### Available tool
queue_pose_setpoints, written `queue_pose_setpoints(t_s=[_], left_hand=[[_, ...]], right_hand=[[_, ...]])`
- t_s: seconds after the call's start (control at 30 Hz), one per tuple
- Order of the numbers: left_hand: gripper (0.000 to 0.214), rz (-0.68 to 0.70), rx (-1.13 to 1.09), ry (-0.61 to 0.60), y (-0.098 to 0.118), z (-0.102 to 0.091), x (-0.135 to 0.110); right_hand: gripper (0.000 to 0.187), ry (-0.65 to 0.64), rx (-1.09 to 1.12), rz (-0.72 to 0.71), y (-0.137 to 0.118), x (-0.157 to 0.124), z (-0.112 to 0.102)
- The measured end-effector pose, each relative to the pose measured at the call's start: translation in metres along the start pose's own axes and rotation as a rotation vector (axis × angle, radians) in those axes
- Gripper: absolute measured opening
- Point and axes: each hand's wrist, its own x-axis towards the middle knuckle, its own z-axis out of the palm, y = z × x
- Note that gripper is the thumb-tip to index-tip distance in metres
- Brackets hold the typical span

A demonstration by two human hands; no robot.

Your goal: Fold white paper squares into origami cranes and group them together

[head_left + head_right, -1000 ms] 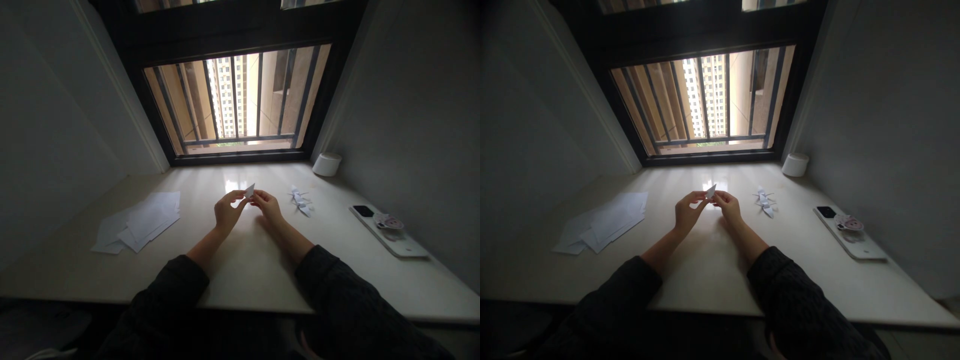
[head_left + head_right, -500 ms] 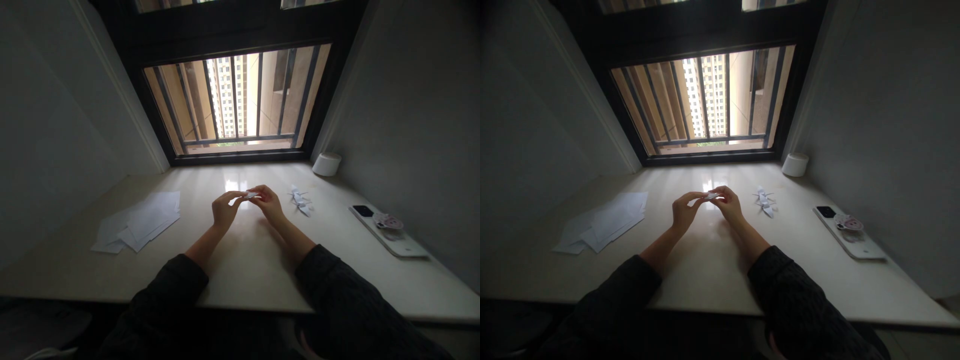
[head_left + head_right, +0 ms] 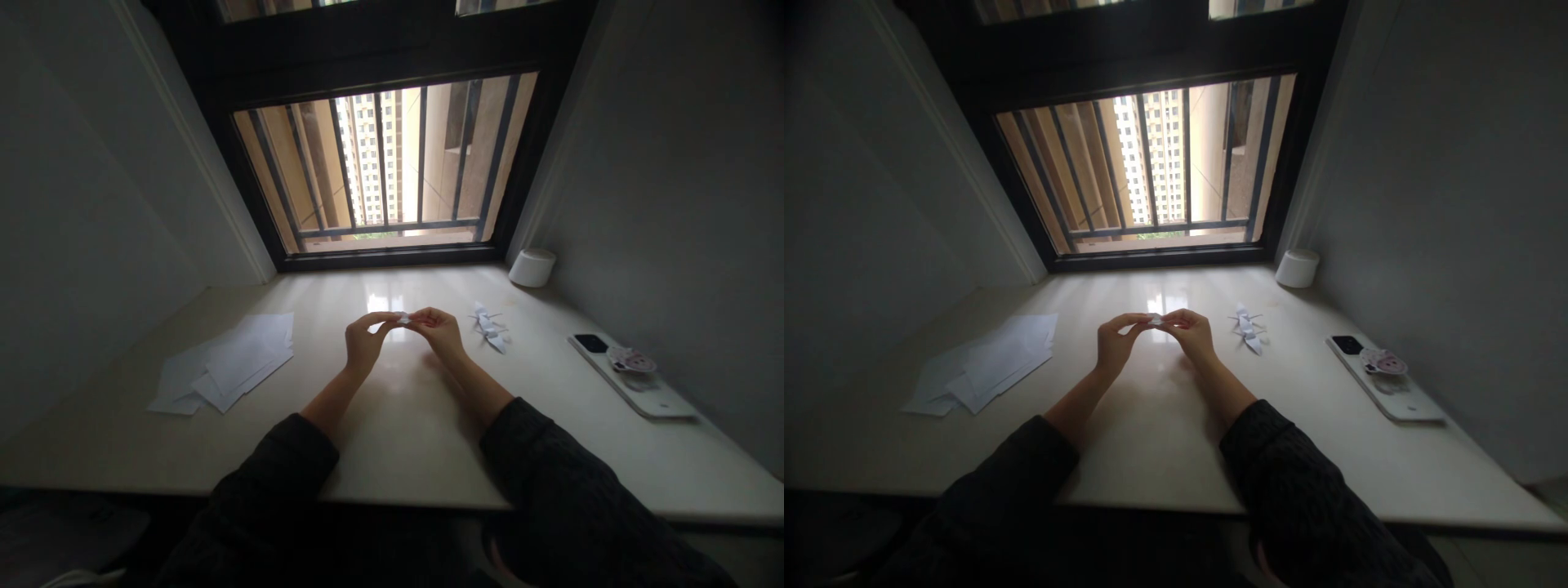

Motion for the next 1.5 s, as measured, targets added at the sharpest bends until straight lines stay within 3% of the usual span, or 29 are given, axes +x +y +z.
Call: queue_pose_setpoints(t_s=[0.2, 0.37, 0.5, 0.67, 0.93, 1.07, 1.27, 1.4, 1.5], left_hand=[[0.02, -0.121, -0.109, 0.025, -0.005, 0.003, 0.002], [0.033, -0.274, -0.33, 0.066, -0.011, 0.008, 0.002], [0.036, -0.348, -0.408, 0.083, -0.011, 0.012, 0.0], [0.03, -0.398, -0.433, 0.118, -0.01, 0.015, -0.002], [0.027, -0.454, -0.323, 0.108, -0.011, 0.014, 0.0], [0.03, -0.548, -0.311, 0.04, -0.018, 0.01, 0.001], [0.031, -0.765, -0.52, -0.115, -0.028, 0.006, 0.004], [0.033, -0.781, -0.515, -0.207, -0.029, 0.004, 0.005], [0.044, -0.754, -0.478, -0.256, -0.025, 0.003, 0.005]], right_hand=[[0.033, 0.024, -0.037, 0.023, -0.004, -0.002, 0.001], [0.025, -0.018, 0.088, 0.023, -0.008, -0.005, 0.006], [0.023, 0.033, 0.144, 0.077, -0.005, -0.004, 0.009], [0.029, 0.075, 0.132, 0.154, 0.005, -0.003, 0.008], [0.03, 0.014, 0.114, 0.156, 0.004, -0.003, 0.007], [0.036, -0.04, 0.011, 0.075, -0.003, -0.003, 0.006], [0.034, -0.206, -0.221, -0.151, -0.011, -0.003, 0.001], [0.027, -0.199, -0.25, -0.177, -0.011, -0.003, 0.0], [0.024, -0.108, -0.277, -0.167, -0.011, -0.003, 0.001]])
